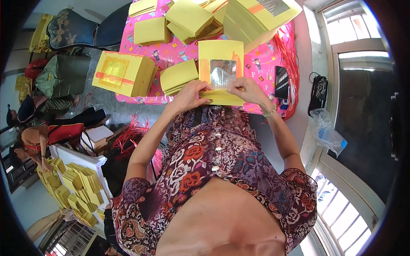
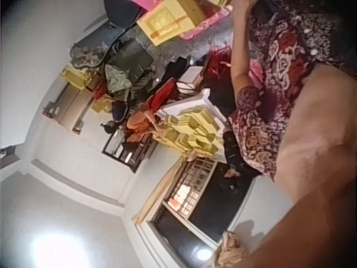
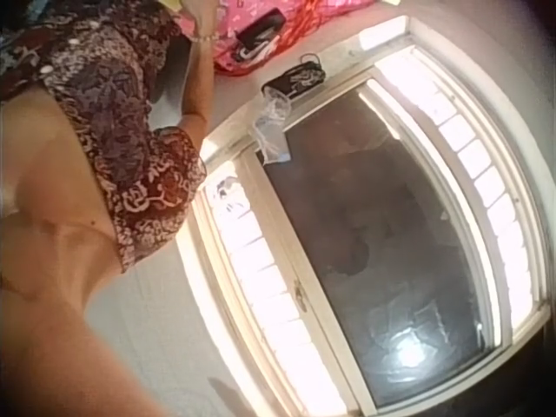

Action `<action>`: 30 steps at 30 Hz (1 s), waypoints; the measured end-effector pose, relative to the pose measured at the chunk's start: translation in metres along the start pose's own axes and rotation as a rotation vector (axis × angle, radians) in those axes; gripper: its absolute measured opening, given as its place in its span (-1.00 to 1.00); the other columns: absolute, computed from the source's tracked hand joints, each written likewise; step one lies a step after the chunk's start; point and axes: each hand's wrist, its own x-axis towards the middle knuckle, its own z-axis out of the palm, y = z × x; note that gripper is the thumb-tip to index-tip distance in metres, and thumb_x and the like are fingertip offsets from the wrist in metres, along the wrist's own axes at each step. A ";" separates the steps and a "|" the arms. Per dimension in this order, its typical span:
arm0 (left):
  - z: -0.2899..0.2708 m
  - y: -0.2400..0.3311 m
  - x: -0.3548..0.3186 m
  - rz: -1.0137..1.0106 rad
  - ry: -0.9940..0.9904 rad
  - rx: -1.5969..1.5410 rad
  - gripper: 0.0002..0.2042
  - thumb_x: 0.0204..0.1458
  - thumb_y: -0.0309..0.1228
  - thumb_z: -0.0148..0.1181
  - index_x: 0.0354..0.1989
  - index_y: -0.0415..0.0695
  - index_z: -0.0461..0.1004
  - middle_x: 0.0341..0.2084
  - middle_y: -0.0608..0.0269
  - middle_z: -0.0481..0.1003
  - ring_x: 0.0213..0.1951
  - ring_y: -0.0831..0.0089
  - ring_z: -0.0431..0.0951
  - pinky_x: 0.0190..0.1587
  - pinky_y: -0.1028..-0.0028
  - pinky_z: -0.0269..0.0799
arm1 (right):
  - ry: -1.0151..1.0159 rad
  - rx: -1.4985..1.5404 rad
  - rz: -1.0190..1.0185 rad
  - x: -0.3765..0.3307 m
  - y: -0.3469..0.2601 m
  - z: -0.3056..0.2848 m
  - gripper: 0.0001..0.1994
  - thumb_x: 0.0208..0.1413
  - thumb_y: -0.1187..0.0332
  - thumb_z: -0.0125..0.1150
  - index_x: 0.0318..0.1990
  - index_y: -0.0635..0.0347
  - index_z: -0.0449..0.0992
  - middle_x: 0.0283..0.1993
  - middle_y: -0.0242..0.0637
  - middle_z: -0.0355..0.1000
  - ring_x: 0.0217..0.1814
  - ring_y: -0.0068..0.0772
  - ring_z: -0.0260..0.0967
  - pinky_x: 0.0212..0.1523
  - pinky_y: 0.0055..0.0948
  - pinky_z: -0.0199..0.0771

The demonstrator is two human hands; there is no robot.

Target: Counting and stacking bundles of yellow joss paper.

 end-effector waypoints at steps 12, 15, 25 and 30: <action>-0.002 -0.001 0.000 0.003 0.004 0.033 -0.64 -0.13 -0.36 0.41 -0.13 -0.12 0.49 -0.12 0.19 0.50 -0.13 0.20 0.49 0.00 0.29 0.39 | 0.021 0.003 -0.046 -0.002 -0.008 -0.003 -0.79 0.08 0.30 0.30 -0.37 0.31 0.59 -0.49 -0.23 0.49 -0.45 -0.34 0.44 -0.37 -0.39 0.41; -0.003 -0.009 0.004 0.146 0.172 0.135 -0.69 -0.10 -0.37 0.38 -0.16 -0.10 0.51 -0.07 0.22 0.52 -0.10 0.20 0.49 0.08 0.28 0.33 | 0.046 0.057 -0.076 -0.002 -0.010 -0.008 -0.83 0.09 0.33 0.31 -0.38 0.28 0.59 -0.47 -0.27 0.49 -0.42 -0.35 0.44 -0.33 -0.39 0.41; -0.030 -0.014 0.012 0.264 0.101 -0.004 -0.84 -0.04 -0.46 0.22 -0.24 -0.03 0.54 -0.21 0.34 0.56 -0.08 0.31 0.50 0.04 0.31 0.28 | 0.053 -0.581 -0.423 -0.027 -0.043 -0.029 -0.20 -0.11 0.01 0.43 0.33 -0.02 0.25 0.41 -0.19 0.13 0.49 -0.02 -0.06 0.42 -0.01 -0.01; -0.034 -0.009 0.016 0.250 -0.009 0.020 -0.82 -0.06 -0.54 0.21 -0.25 -0.07 0.55 -0.18 0.33 0.58 -0.03 0.31 0.52 0.09 0.28 0.31 | 0.017 -0.772 -0.581 -0.011 -0.012 -0.020 -0.27 -0.09 0.08 0.35 0.30 -0.01 0.30 0.43 -0.34 0.13 0.52 -0.09 -0.08 0.44 0.00 -0.06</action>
